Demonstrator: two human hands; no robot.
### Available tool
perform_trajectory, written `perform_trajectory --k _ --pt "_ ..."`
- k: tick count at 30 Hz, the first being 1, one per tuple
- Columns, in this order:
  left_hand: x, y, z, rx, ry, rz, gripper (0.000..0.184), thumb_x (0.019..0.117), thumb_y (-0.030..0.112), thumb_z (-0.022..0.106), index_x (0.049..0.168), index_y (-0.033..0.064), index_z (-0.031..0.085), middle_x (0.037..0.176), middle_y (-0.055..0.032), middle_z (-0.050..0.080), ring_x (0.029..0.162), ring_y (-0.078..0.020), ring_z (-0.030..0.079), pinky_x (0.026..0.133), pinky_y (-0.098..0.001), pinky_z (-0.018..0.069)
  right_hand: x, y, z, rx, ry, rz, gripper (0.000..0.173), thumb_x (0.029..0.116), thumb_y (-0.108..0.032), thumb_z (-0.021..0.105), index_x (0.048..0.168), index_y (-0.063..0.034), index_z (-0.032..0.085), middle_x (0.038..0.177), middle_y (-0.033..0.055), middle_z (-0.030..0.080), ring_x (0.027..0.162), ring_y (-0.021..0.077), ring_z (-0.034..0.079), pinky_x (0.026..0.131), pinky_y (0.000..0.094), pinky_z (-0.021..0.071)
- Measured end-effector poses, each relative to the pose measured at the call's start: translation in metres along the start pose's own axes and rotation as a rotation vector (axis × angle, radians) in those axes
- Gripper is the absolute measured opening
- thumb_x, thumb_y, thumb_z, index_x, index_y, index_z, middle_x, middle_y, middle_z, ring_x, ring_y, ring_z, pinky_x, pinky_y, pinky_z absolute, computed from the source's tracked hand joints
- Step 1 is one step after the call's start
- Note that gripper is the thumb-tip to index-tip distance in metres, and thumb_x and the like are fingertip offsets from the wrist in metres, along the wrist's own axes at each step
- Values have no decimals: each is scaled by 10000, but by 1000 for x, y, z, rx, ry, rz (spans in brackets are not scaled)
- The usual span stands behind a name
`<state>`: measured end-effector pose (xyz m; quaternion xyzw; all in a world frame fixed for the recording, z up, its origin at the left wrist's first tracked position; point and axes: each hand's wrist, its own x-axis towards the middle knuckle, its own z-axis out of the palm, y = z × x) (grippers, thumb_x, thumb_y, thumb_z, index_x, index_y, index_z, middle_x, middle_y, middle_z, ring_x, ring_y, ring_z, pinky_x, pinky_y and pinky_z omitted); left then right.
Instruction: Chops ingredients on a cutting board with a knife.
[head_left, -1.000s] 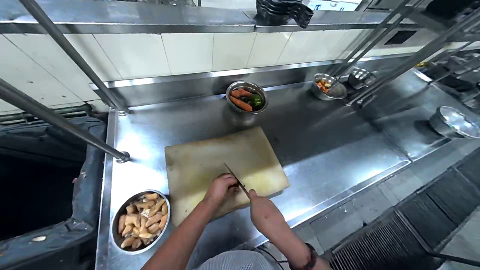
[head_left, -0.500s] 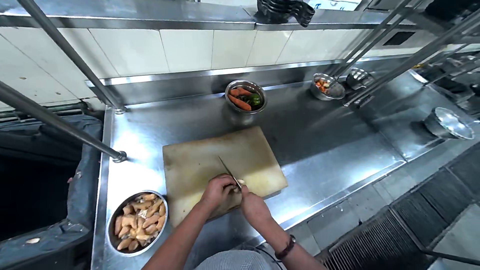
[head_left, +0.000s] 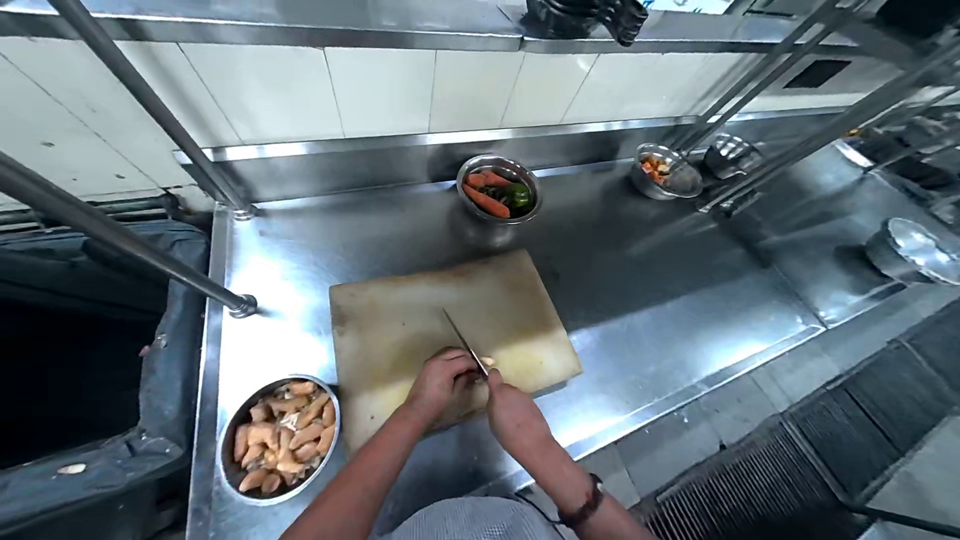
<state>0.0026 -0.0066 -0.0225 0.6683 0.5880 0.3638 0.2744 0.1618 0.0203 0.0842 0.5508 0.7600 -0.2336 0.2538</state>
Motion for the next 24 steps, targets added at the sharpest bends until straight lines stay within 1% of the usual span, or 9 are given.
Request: perform_trajectory --k 2,3,6,7,9,11,15,20,24 --pt "1 0 0 8 9 24 154 972 112 633 1022 125 778 1130 -15 743 1146 -133 671 1047 -327 533 -19 -3 -24 -18 -78 13 380 1026 -107 452 1407 -97 448 1034 188 704 971 384 725 797 550 593" --pt "2 0 1 10 15 26 153 969 109 633 1018 126 777 1127 -14 743 1143 -129 672 1042 -329 537 -20 -3 -24 -25 -81 19 375 1026 -103 450 1401 -99 449 1033 186 703 970 381 726 794 548 594" --pt "0 2 2 17 4 -7 173 997 146 614 1044 159 780 1142 17 739 1136 -92 669 1039 -302 537 7 0 12 -8 48 3 397 1050 -135 428 1446 -109 450 1046 172 711 944 368 735 788 537 607" --pt "1 2 1 15 7 -8 175 999 144 611 1046 155 779 1143 12 741 1137 -96 670 1039 -304 536 11 -1 12 -10 58 -4 398 1055 -145 419 1451 -114 449 1054 167 712 949 365 735 795 534 606" --pt "-1 2 -1 18 9 7 176 978 101 620 1045 130 780 1138 -15 744 1143 -127 674 1042 -323 536 -5 -5 -9 -15 -15 -4 416 1044 -135 432 1459 -107 438 1058 180 710 970 378 729 806 553 597" --pt "0 1 2 29 26 28 170 966 85 623 1032 121 776 1130 -27 745 1143 -142 679 1042 -333 541 -19 -5 -26 -13 -77 11 392 1026 -108 456 1417 -97 444 1049 188 703 975 387 724 801 555 594" --pt "-2 2 2 35 -6 -17 188 1008 157 597 1064 154 777 1165 1 738 1161 -110 664 1055 -313 527 14 -1 20 13 69 -11 381 1056 -151 421 1434 -114 453 1022 159 717 927 355 740 779 527 609" --pt "-2 1 -4 -24 -36 -17 233 995 82 580 1100 149 778 1196 -3 733 1183 -105 658 1071 -310 521 19 6 20 48 60 -43 397 1065 -176 398 1456 -121 441 1039 159 712 940 352 734 790 531 604" --pt "-3 4 -5 0 -51 -58 229 1002 96 573 1092 145 777 1193 4 737 1184 -105 659 1074 -319 519 10 2 11 21 33 -41 432 1055 -151 412 1484 -103 425 1060 178 712 964 373 730 815 551 596"
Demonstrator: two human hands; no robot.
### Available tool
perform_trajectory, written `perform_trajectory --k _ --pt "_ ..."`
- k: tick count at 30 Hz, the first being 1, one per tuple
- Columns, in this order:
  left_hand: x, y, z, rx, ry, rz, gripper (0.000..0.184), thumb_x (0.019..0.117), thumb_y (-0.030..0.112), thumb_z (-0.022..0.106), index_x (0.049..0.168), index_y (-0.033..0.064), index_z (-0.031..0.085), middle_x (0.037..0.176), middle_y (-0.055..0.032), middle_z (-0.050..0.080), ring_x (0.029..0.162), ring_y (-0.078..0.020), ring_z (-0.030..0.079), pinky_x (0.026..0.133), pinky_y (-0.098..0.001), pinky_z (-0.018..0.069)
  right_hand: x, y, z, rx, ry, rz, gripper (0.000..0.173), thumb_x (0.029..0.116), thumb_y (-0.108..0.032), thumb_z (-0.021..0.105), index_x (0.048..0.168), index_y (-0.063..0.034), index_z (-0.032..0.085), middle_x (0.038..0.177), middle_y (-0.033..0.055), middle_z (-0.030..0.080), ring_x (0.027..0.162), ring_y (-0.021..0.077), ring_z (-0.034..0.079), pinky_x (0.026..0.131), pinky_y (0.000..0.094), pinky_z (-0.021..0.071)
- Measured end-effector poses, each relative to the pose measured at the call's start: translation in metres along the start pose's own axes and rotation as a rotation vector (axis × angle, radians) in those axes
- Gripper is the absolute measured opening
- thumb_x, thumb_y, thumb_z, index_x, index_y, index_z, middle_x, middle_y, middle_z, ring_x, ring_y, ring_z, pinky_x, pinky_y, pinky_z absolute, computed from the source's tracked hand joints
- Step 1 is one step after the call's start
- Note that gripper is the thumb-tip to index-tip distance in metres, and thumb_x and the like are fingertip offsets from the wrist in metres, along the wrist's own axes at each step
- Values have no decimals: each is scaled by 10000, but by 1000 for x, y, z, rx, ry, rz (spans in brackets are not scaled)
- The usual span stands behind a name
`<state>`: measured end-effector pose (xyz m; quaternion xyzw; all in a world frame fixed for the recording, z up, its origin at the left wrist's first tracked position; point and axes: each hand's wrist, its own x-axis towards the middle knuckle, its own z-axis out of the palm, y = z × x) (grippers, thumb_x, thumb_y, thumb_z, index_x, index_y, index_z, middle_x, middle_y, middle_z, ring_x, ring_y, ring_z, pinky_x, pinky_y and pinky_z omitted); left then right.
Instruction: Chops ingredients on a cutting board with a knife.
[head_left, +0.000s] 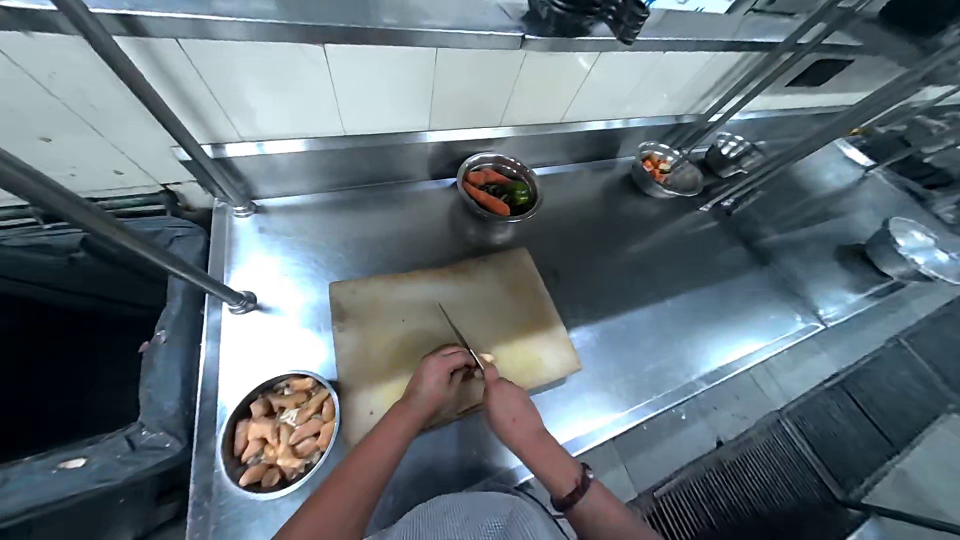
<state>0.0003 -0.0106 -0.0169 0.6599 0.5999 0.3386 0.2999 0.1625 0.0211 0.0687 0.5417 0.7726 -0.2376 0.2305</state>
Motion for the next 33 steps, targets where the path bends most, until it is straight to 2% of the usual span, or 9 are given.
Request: perform_trajectory --k 4,9,11,13,17,22,26,31,33 --pt "3 -3 5 19 46 66 190 978 71 601 1025 128 775 1128 -9 742 1134 -127 678 1035 -336 546 -31 -9 -46 -52 -164 60 366 1026 -100 448 1392 -85 448 1064 192 697 998 383 720 810 554 592" --pt "1 -1 6 28 42 43 213 992 102 598 1073 172 781 1173 16 735 1163 -99 663 1050 -314 535 3 1 6 -46 45 16 409 1068 -166 397 1472 -122 450 1037 157 716 932 350 739 789 521 610" --pt "0 -3 4 34 47 55 209 974 71 610 1063 149 782 1161 3 740 1154 -114 670 1043 -323 539 -10 -7 -15 -51 -33 23 420 1057 -149 410 1476 -118 436 1058 170 713 967 363 731 810 534 600" --pt "2 -4 5 40 67 84 182 968 66 615 1027 128 776 1127 -6 744 1135 -122 679 1030 -322 548 -25 -11 -36 -63 -124 50 377 1046 -127 429 1421 -98 437 1056 184 703 985 376 725 811 542 596" --pt "-1 -3 6 44 55 53 208 994 99 589 1059 162 776 1155 13 736 1152 -99 666 1034 -310 544 3 0 10 -42 34 34 378 1060 -165 416 1432 -116 466 1034 154 714 923 350 740 777 520 612" --pt "1 -4 5 52 76 97 174 969 66 617 1028 120 771 1143 -20 742 1134 -129 684 1023 -323 555 -25 -5 -37 -25 -129 39 348 1045 -148 435 1389 -102 460 1039 181 701 972 373 724 804 538 594" --pt "-1 -2 4 67 29 40 216 995 94 586 1077 158 775 1184 6 731 1176 -110 660 1055 -314 531 4 -3 5 -31 34 13 440 1047 -155 425 1485 -130 445 1044 158 719 923 349 739 787 525 609" --pt "-1 -3 4 79 52 76 178 962 60 616 1042 113 766 1144 -27 740 1150 -145 677 1038 -336 544 -21 -3 -34 0 -115 2 379 1049 -173 445 1419 -92 448 1042 183 699 974 375 720 814 552 589" --pt "-2 -3 5 79 40 68 195 980 77 605 1066 132 772 1162 -13 738 1162 -133 671 1049 -327 537 -9 -2 -12 9 -56 3 387 1051 -166 443 1430 -90 448 1042 175 705 960 369 727 806 537 600"
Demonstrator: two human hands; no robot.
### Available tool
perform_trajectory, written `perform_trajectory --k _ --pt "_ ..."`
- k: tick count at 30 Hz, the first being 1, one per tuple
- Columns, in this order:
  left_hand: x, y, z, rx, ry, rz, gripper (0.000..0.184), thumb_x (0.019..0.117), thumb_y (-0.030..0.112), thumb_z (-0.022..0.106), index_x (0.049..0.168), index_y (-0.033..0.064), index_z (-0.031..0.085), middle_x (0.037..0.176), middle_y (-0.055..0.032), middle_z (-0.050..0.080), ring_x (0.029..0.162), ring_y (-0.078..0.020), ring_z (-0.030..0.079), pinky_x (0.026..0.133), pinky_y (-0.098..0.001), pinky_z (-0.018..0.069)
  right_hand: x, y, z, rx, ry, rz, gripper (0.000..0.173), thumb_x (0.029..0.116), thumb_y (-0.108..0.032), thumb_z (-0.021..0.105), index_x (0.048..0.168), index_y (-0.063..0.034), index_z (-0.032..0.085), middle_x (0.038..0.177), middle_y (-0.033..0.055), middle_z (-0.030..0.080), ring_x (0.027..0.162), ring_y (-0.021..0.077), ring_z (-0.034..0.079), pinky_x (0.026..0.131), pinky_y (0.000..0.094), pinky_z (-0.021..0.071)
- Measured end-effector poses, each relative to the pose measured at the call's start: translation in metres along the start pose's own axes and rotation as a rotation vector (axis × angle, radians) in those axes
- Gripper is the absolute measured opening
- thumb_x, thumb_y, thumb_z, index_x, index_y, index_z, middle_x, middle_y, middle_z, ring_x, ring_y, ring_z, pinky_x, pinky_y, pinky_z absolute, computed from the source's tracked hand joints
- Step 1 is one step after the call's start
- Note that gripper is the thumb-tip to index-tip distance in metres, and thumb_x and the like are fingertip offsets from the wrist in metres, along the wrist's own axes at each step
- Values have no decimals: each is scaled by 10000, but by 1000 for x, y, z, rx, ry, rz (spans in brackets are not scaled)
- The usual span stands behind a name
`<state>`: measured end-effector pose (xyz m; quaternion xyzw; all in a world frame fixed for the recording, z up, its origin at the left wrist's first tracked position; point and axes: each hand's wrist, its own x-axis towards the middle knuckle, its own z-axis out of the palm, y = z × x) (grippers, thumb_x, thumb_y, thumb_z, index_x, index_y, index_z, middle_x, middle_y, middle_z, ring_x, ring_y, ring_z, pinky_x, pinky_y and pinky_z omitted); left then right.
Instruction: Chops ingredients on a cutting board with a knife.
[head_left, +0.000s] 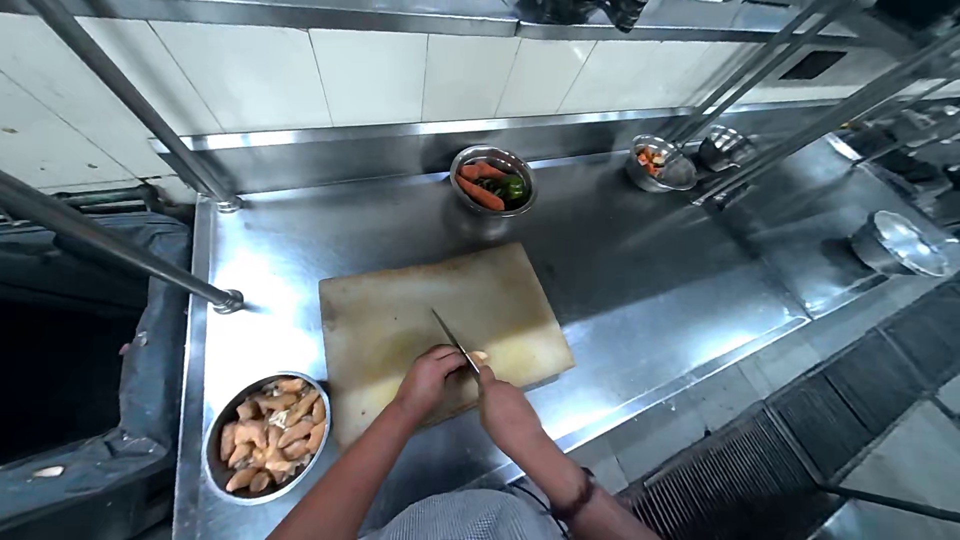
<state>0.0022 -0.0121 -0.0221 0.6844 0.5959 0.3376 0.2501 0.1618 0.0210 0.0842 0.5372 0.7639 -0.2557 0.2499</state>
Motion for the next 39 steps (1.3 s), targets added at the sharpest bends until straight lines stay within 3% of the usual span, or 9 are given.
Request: perform_trajectory --k 3,7,13,16,18,22,25,39 --pt "0 0 -1 10 -16 -18 214 989 90 594 1085 151 775 1186 -3 735 1174 -121 665 1054 -321 533 13 -2 13 -6 63 -6 391 1049 -163 433 1434 -99 458 1044 169 713 947 361 735 797 538 605" --pt "1 -2 2 23 5 18 174 961 63 624 1039 112 771 1138 -33 740 1138 -150 681 1035 -325 545 -12 -1 -18 -13 -65 6 362 1044 -157 453 1399 -87 458 1039 185 701 968 377 723 803 545 595" --pt "-2 1 -1 40 -27 -15 225 997 96 578 1101 146 771 1201 -23 731 1187 -148 663 1070 -330 520 20 0 22 35 42 -21 376 1053 -173 432 1421 -95 451 1048 171 712 956 364 735 807 535 603" --pt "0 4 0 64 -23 4 214 1000 115 585 1119 124 762 1211 -45 727 1197 -176 661 1074 -351 516 14 14 -1 133 -22 -81 429 1036 -198 480 1445 -73 441 1078 197 701 1000 379 716 858 561 580" --pt "1 8 -1 95 -35 -16 207 1012 175 595 1134 144 760 1226 -34 722 1208 -170 653 1079 -344 511 4 25 -18 208 -21 -86 374 1051 -228 471 1387 -64 476 1045 193 692 973 368 711 847 551 573" --pt "13 25 -11 109 -157 -166 234 1028 198 570 1164 176 759 1265 -21 698 1227 -154 632 1093 -340 495 -1 48 -23 173 73 -9 322 1056 -233 446 1334 -78 495 990 167 697 929 348 722 808 522 585" --pt "25 34 -17 111 -238 -231 239 1029 195 568 1167 183 762 1261 -24 692 1216 -155 631 1090 -347 497 4 55 -6 57 87 37 335 1053 -193 434 1369 -104 499 1065 181 700 974 376 724 804 549 595" --pt "53 43 -24 206 -451 -179 297 1021 51 497 1163 141 741 1276 -40 691 1226 -202 637 1092 -406 495 -4 64 29 -34 101 26 354 1051 -104 403 1395 -131 481 1194 191 664 938 374 732 761 524 611"
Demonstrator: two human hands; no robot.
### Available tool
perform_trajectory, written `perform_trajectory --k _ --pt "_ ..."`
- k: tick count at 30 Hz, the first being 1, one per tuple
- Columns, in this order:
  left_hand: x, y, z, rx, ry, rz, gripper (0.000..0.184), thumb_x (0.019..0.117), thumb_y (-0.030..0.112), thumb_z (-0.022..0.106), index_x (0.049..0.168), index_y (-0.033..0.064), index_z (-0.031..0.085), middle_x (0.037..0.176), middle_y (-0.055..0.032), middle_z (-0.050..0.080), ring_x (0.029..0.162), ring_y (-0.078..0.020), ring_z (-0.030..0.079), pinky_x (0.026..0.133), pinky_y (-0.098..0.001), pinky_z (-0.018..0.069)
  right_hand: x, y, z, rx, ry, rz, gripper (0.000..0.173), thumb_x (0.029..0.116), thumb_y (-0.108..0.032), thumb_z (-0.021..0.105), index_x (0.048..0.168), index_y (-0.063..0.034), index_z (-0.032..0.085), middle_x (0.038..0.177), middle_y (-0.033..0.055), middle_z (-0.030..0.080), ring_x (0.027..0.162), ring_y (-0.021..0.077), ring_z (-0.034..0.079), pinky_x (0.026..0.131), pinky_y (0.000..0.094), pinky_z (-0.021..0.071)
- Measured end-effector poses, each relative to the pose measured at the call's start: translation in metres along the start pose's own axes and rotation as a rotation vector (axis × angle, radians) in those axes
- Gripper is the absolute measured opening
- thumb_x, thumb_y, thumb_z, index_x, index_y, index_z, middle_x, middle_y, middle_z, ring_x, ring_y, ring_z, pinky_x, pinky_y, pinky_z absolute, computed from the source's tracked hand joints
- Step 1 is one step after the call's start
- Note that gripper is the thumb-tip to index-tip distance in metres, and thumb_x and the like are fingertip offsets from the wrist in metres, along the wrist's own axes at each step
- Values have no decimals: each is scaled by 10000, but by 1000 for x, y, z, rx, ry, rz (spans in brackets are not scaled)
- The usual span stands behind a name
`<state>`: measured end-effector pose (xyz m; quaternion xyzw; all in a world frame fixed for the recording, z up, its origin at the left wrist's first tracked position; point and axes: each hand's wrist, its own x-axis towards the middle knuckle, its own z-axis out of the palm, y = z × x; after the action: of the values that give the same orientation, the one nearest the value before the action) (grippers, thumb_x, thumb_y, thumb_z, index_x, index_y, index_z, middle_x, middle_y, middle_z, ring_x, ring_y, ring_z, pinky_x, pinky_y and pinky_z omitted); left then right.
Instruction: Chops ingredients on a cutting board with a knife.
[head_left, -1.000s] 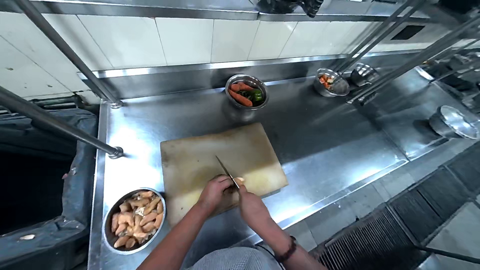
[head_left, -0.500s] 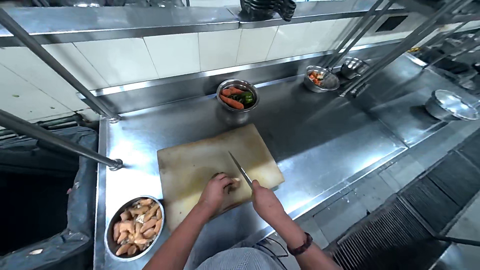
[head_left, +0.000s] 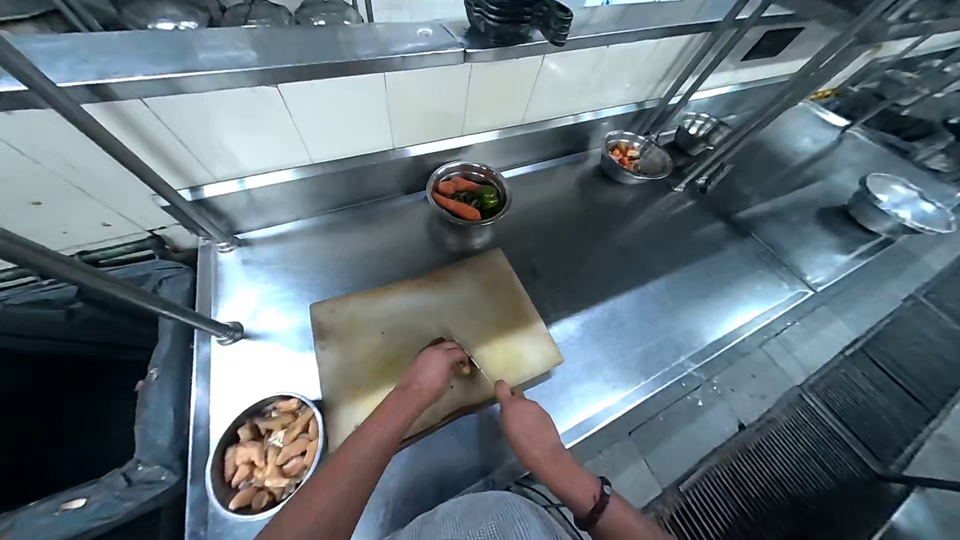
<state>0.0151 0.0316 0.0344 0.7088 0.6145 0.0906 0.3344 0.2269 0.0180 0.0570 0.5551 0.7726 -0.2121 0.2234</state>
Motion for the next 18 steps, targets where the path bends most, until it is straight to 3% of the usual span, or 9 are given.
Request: perform_trajectory --k 6,11,15,18 --pt "2 4 6 52 16 -33 310 1019 28 488 1174 116 742 1288 -55 687 1235 -212 634 1099 -394 491 -25 -18 -56 -29 -127 20 356 1017 -61 440 1368 -106 477 1068 186 701 984 384 727 775 549 601" --pt "1 6 10 33 24 -47 280 1029 82 501 1171 132 737 1288 -37 686 1217 -200 642 1090 -393 497 14 -13 -14 11 -33 -25 422 1018 -71 454 1438 -113 459 1139 201 683 982 394 722 792 554 603" --pt "-5 10 7 -1 50 -76 284 1019 88 513 1193 130 734 1310 -49 676 1245 -211 626 1103 -395 487 13 -6 -42 80 -127 -82 346 1040 -170 450 1377 -95 465 1068 199 698 995 396 719 817 574 587" --pt "-7 9 11 -30 99 -103 280 1032 175 519 1213 148 731 1326 -45 669 1270 -206 611 1113 -405 481 10 4 -49 192 -79 -83 317 1048 -232 463 1329 -87 492 1013 182 698 960 372 719 820 554 580"
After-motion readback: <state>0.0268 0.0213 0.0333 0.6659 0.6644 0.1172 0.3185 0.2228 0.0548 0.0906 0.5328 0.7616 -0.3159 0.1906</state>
